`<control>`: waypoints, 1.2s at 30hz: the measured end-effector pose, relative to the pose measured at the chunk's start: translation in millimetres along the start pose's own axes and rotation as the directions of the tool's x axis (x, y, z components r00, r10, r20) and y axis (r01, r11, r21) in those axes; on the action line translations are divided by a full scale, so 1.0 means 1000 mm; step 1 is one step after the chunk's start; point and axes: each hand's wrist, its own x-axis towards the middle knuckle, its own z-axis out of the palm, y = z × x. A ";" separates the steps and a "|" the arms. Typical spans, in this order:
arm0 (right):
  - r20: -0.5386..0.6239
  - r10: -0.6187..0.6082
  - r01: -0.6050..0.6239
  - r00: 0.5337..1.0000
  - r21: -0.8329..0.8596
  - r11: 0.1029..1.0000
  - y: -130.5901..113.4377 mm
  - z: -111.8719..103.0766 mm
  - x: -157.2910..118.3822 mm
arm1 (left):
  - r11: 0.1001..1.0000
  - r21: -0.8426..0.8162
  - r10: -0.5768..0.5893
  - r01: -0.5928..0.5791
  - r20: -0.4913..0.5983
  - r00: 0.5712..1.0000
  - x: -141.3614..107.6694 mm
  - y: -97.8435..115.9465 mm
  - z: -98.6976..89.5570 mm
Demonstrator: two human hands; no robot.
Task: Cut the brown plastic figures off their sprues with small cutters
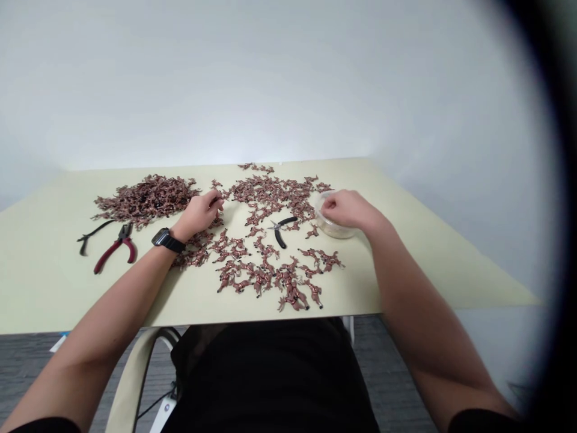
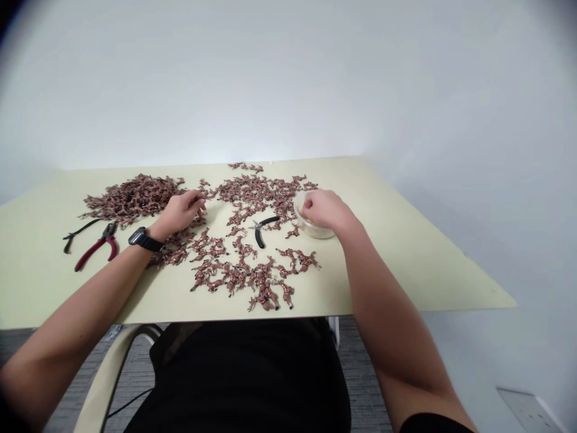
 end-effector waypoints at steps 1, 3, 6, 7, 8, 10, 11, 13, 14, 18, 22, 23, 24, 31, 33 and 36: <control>0.076 0.004 -0.001 0.997 -0.038 0.999 0.005 0.002 0.003 | 1.000 0.000 0.002 -0.002 -0.003 1.000 0.000 -0.001 0.000; 0.154 0.008 0.006 0.988 -0.094 0.996 0.010 0.005 0.007 | 1.000 0.005 0.003 -0.003 -0.004 1.000 0.001 -0.003 0.001; 0.158 0.007 0.013 0.987 -0.125 0.992 0.010 0.007 0.010 | 1.000 0.014 -0.002 0.002 -0.004 1.000 0.002 -0.004 0.002; 0.141 0.005 0.013 0.990 -0.123 0.992 0.009 0.007 0.010 | 1.000 0.014 -0.003 0.003 -0.004 1.000 0.002 -0.004 0.002; 0.124 0.007 0.007 0.992 -0.116 0.993 0.008 0.006 0.010 | 1.000 0.012 -0.003 0.003 -0.004 1.000 0.002 -0.004 0.002; 0.113 0.019 -0.010 0.993 -0.085 0.996 0.006 0.005 0.010 | 1.000 0.006 -0.002 0.002 -0.003 1.000 0.002 -0.003 0.002; 0.117 0.030 -0.022 0.993 -0.064 0.998 0.006 0.005 0.009 | 1.000 0.003 -0.002 0.002 -0.004 1.000 0.001 -0.002 0.002; 0.123 0.055 -0.052 0.991 -0.026 0.998 0.005 0.004 0.009 | 1.000 0.003 -0.003 0.003 -0.009 1.000 0.001 0.000 0.001; 0.118 0.066 -0.065 0.991 -0.014 0.998 0.005 0.004 0.009 | 1.000 0.005 -0.004 0.004 -0.011 1.000 0.001 0.000 0.001; 0.078 0.100 -0.104 0.992 0.050 0.993 0.006 0.004 0.010 | 1.000 0.014 -0.015 0.015 -0.018 1.000 0.000 0.005 0.000; -0.069 0.165 -0.144 0.984 0.236 0.961 0.005 0.001 0.010 | 0.996 -0.062 -0.064 0.061 -0.040 0.997 -0.002 0.017 -0.002; -0.115 0.179 -0.132 0.977 0.330 0.935 0.004 0.000 0.009 | 0.989 -0.117 -0.092 0.087 -0.044 0.995 -0.002 0.022 -0.003; -0.144 0.187 -0.106 0.972 0.441 0.891 0.001 -0.001 0.008 | 0.976 -0.186 -0.120 0.112 -0.034 0.992 -0.003 0.027 -0.004; 0.102 -0.112 -0.056 0.989 0.935 0.351 -0.048 -0.002 -0.019 | 0.728 -0.678 -0.061 0.100 0.081 0.995 -0.020 0.086 0.004; 0.181 -0.179 -0.119 0.967 0.943 0.311 -0.066 0.003 -0.028 | 0.695 -0.712 0.024 0.103 0.167 0.986 -0.026 0.103 0.010; 0.236 -0.240 -0.152 0.942 0.935 0.322 -0.086 0.013 -0.036 | 0.644 -0.756 0.082 0.120 0.223 0.971 -0.034 0.122 0.017</control>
